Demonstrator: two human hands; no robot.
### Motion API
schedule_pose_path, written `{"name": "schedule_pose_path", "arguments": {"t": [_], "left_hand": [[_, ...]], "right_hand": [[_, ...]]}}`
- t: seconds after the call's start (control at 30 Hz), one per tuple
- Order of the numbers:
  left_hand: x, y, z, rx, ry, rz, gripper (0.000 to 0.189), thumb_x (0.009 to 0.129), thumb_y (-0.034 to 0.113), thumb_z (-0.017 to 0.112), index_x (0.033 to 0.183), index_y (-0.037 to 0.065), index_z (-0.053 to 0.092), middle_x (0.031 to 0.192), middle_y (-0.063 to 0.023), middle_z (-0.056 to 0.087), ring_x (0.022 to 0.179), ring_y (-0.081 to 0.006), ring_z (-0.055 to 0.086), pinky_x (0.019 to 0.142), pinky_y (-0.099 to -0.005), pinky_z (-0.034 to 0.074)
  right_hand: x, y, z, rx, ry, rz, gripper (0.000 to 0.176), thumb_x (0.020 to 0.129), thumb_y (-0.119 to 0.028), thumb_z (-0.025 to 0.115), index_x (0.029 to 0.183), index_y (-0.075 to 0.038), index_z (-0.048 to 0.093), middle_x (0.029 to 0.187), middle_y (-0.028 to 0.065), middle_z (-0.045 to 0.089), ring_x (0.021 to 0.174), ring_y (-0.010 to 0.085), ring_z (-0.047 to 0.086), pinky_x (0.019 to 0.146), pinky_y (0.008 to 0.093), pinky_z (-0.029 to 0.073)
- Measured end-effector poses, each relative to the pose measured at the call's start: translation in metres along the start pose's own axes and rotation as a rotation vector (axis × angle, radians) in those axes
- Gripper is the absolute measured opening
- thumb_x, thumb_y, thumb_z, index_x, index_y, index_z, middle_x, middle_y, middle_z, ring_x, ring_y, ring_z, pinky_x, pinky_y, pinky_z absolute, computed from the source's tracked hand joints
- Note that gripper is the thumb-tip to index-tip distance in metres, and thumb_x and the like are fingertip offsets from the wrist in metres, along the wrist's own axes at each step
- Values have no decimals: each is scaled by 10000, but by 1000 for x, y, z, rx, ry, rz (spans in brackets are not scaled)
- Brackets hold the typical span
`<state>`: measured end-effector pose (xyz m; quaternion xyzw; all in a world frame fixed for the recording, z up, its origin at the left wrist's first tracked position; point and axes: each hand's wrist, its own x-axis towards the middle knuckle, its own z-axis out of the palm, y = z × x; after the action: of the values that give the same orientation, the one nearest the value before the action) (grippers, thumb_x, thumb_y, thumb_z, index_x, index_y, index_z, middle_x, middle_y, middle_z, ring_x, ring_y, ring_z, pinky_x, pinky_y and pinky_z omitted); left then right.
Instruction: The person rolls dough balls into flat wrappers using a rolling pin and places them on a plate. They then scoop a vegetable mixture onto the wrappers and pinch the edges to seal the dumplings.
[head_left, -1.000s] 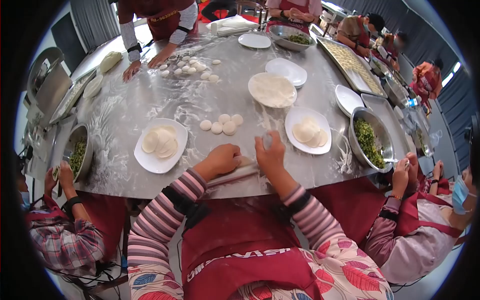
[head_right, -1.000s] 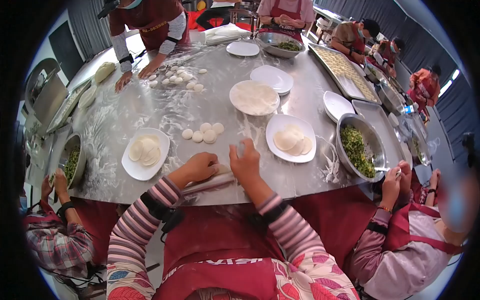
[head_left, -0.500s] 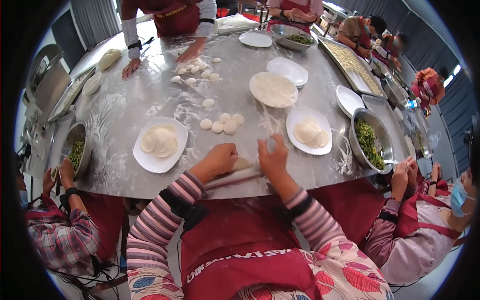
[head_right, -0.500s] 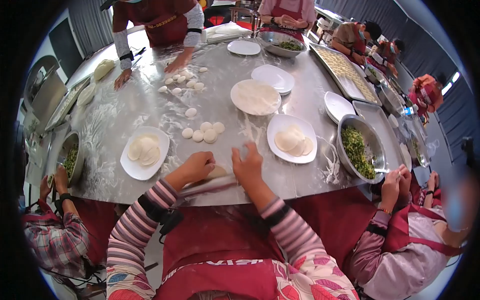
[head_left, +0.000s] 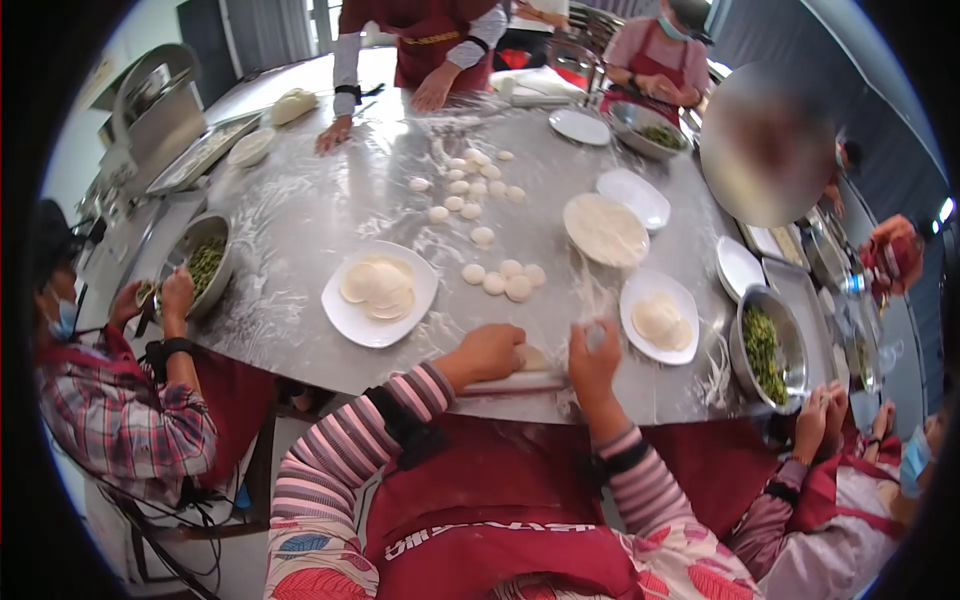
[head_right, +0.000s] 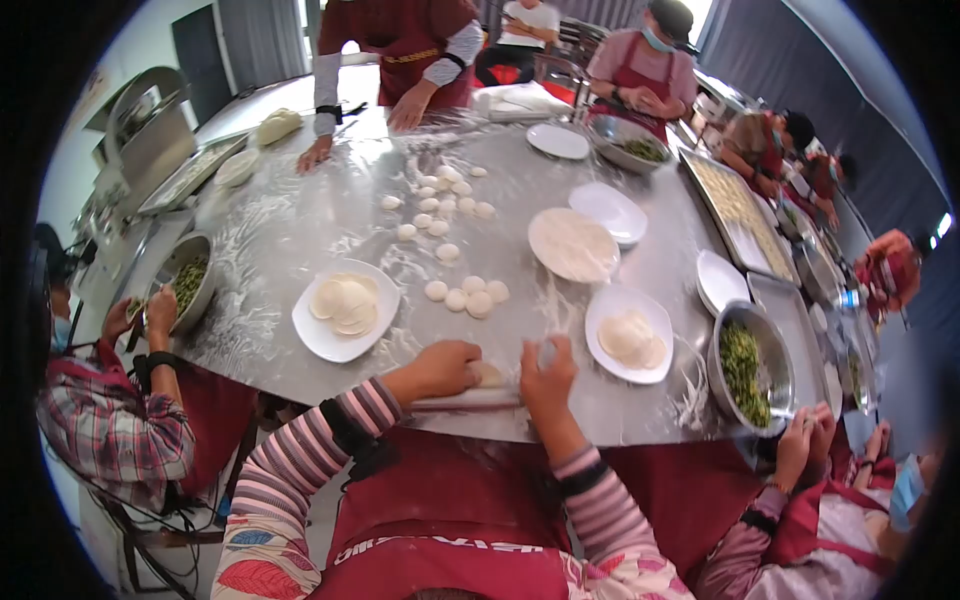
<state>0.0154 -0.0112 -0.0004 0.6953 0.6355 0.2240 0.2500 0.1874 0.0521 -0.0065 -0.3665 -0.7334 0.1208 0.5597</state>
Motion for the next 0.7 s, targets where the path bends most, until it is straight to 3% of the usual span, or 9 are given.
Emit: {"name": "schedule_pose_path", "arguments": {"t": [0.13, 0.17, 0.23, 0.3, 0.37, 0.43, 0.57, 0.63, 0.7], "left_hand": [[-17, -14, -17, -145, 31, -2, 312, 767, 186, 574, 994, -23, 531, 899, -254, 572, 886, -384, 553, 771, -409, 429], [-24, -26, -29, -136, 104, -2, 321, 769, 188, 578, 1000, -30, 531, 918, -244, 575, 889, -367, 558, 775, -408, 429], [-37, -57, -60, -62, 274, -8, 345, 760, 169, 598, 1012, -55, 524, 957, -207, 587, 896, -302, 571, 773, -388, 440], [-44, -91, -107, -84, 264, -154, 315, 723, 139, 629, 956, -50, 531, 940, -170, 591, 879, -243, 572, 753, -355, 454], [-44, -86, -134, 221, 479, -324, 266, 714, 109, 616, 939, -15, 549, 907, -170, 590, 830, -270, 581, 739, -373, 459], [-24, -71, -131, 151, 385, -271, 252, 716, 107, 611, 946, 11, 568, 979, -184, 577, 944, -330, 551, 813, -398, 443], [37, -43, -58, 200, 329, 130, 294, 712, 92, 589, 1001, 42, 571, 989, -142, 581, 934, -303, 550, 810, -385, 446], [58, -34, -35, 288, 291, 196, 291, 691, 94, 604, 977, 46, 575, 970, -139, 578, 931, -310, 546, 805, -398, 443], [74, -18, -20, 455, 223, 212, 264, 664, 96, 618, 920, 52, 577, 926, -139, 569, 912, -320, 540, 788, -414, 439]], "right_hand": [[-24, -9, -24, 81, -55, 106, 242, 721, -28, 656, 879, -35, 474, 659, 148, 536, 578, 323, 565, 529, 369, 439], [-26, -9, -26, 131, -80, 191, 243, 721, -20, 654, 880, -40, 472, 659, 139, 536, 578, 311, 569, 532, 360, 441], [-26, -9, -27, 120, -73, 153, 242, 725, -15, 652, 880, -44, 470, 662, 127, 538, 570, 291, 572, 521, 345, 440], [-25, -10, -26, 141, -68, 142, 240, 729, -26, 657, 880, -46, 471, 655, 119, 541, 551, 291, 571, 502, 340, 436], [-20, -15, -28, 139, -47, 127, 240, 731, -32, 661, 879, -47, 472, 650, 115, 542, 541, 290, 570, 495, 341, 435], [-18, -17, -29, 136, -31, 101, 240, 733, -39, 664, 878, -48, 473, 645, 111, 544, 531, 289, 570, 487, 342, 433], [-18, -18, -28, 112, -18, 96, 238, 732, -51, 671, 867, -48, 474, 638, 114, 545, 530, 304, 570, 491, 355, 437], [-20, -18, -29, 122, -40, 130, 235, 731, -49, 668, 867, -46, 477, 644, 121, 538, 543, 316, 571, 485, 368, 432], [-21, -12, -27, -27, -36, -114, 236, 739, -48, 658, 890, -45, 476, 674, 145, 531, 558, 347, 560, 477, 395, 425]]}}
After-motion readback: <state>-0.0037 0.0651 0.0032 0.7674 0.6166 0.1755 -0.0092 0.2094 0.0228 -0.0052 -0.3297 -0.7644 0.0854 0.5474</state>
